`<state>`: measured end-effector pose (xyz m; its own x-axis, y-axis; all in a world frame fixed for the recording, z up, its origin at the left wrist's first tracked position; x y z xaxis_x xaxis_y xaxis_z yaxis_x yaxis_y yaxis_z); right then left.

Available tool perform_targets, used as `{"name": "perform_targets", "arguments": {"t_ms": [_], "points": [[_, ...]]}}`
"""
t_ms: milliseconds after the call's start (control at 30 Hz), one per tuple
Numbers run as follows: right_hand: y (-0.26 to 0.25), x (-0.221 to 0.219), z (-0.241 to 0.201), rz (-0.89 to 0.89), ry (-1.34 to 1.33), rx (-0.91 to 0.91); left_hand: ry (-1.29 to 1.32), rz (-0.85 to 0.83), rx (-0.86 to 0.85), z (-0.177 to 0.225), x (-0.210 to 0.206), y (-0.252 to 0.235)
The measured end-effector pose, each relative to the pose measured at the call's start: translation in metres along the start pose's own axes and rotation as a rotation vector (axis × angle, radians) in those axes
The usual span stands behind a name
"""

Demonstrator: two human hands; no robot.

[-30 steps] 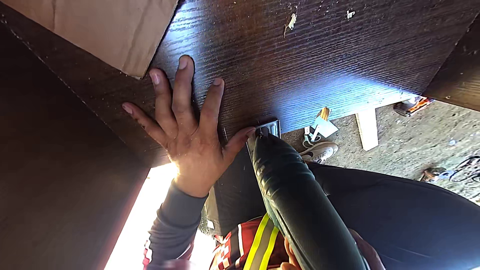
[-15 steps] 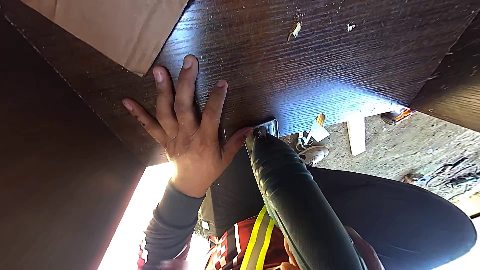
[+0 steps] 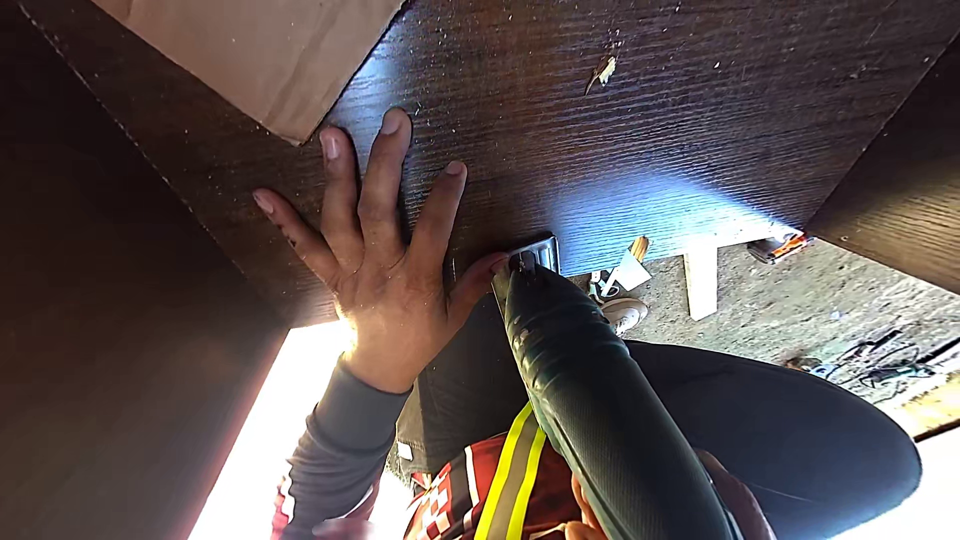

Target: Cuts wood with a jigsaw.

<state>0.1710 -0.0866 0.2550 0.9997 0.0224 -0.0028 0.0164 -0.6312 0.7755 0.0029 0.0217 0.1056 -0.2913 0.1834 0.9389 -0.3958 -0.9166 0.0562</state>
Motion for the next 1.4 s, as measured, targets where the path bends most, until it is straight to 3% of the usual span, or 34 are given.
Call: {"name": "perform_targets", "arguments": {"t_ms": [1033, 1267, 1400], "points": [[-0.012, 0.01, -0.02, -0.049, 0.161, 0.012, 0.055, 0.007, 0.041, 0.001, 0.0, -0.002], [-0.022, 0.02, -0.039, -0.073, 0.41, 0.044, 0.092, -0.007, 0.026, -0.002, 0.001, -0.001], [-0.03, 0.027, -0.049, -0.203, 0.531, 0.024, 0.116, -0.02, 0.025, -0.002, 0.002, -0.001]]}}
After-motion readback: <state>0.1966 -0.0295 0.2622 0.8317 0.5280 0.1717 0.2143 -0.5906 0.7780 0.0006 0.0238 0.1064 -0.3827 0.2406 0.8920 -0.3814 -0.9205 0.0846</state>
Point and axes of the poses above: each hand's wrist, its own y-axis away from the middle knuckle, its own x-axis out of the back of the hand, z = x × y, the point moved 4 cm from there along -y, towards the middle knuckle, and after that the axes turned 9 degrees about -y, right-handed, at the moved point
